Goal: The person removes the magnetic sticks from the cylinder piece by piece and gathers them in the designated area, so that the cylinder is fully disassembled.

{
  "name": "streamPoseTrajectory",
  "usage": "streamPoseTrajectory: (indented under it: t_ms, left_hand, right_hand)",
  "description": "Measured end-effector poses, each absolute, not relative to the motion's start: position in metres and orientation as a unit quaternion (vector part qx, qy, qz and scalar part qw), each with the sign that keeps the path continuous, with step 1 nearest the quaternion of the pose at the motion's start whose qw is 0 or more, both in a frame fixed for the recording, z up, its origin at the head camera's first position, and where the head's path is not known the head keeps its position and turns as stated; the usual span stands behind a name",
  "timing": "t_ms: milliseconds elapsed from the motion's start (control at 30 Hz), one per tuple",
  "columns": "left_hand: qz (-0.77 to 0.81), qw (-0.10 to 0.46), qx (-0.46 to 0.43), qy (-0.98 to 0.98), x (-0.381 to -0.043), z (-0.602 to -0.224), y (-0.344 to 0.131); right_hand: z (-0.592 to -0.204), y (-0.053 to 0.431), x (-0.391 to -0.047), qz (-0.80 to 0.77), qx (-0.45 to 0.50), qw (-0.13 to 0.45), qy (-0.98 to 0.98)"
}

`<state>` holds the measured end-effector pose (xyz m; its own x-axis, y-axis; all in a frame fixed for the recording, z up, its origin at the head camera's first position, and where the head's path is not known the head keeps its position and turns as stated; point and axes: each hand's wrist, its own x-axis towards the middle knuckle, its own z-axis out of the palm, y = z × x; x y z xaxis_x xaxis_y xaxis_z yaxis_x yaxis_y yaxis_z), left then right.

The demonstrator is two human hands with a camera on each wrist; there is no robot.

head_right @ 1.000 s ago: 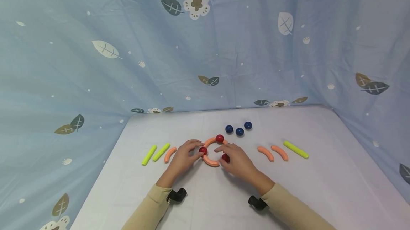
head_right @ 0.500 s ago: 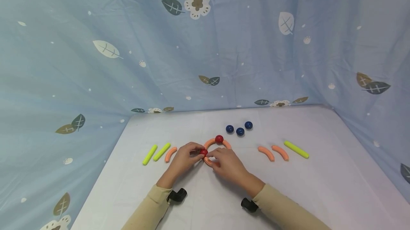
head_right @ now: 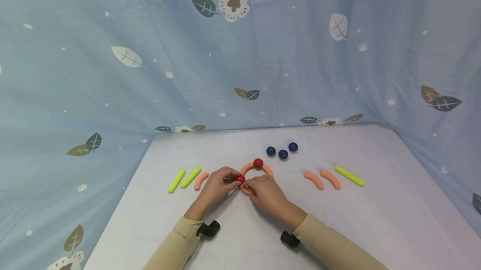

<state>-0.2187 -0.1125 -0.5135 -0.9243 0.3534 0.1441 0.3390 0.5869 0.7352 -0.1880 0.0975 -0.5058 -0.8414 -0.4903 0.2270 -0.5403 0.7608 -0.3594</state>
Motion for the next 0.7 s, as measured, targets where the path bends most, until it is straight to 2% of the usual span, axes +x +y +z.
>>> streamPoseTrajectory:
  t_ms: [700]
  left_hand:
    - [0.404, 0.013, 0.182, 0.896, -0.2182, -0.5092, -0.1084]
  right_hand:
    - [-0.5044, 0.0979, -0.1849, 0.203, 0.275, 0.050, -0.938]
